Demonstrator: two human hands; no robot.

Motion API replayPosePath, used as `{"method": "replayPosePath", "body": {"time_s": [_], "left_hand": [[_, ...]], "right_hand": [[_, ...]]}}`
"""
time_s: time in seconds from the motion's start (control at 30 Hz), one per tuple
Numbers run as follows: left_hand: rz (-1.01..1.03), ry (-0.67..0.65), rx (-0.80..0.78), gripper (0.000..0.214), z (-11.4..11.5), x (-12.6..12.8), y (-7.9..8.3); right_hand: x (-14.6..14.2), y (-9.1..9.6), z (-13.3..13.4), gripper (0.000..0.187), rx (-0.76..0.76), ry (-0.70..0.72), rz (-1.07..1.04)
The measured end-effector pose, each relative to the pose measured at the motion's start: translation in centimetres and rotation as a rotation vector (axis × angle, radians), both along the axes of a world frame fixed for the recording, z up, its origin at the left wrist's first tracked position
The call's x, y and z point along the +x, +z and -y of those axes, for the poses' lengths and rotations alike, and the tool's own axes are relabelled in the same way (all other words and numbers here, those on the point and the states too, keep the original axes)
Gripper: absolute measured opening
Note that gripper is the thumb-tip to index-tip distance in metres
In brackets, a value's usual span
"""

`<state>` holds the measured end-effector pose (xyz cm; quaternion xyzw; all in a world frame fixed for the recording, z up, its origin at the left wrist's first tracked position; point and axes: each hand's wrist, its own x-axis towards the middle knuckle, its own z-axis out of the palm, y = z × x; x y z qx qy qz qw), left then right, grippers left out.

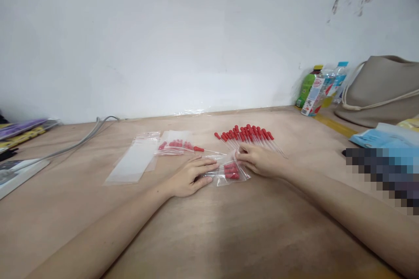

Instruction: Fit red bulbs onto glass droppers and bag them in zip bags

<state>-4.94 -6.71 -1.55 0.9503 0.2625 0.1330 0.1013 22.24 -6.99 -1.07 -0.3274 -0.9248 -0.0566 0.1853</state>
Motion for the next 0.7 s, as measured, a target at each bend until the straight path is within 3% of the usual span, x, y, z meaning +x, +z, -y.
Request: {"method": "replayPosePath", "body": {"time_s": [0.1,0.23,0.53,0.7], "left_hand": [[0.0,-0.001,-0.001,0.042,0.0,0.0,0.1],[0.006,0.0,0.002,0.042,0.0,0.0,0.0],[0.021,-0.004,-0.006,0.043,0.1,-0.1,0.0],[0.027,0.008,-0.009,0.044,0.2,0.0,0.0]], "right_hand": [[-0.2,0.1,0.5,0.023,-0.111,0.05,-0.153],[-0.1,0.2,1.0,0.018,-0.149,0.002,-0.334],[-0.3,-1.7,0.2,0.021,-0.103,0.037,-0.324],[-0.4,-0.9,0.7,0.02,-0.222,0.002,-0.417]]}}
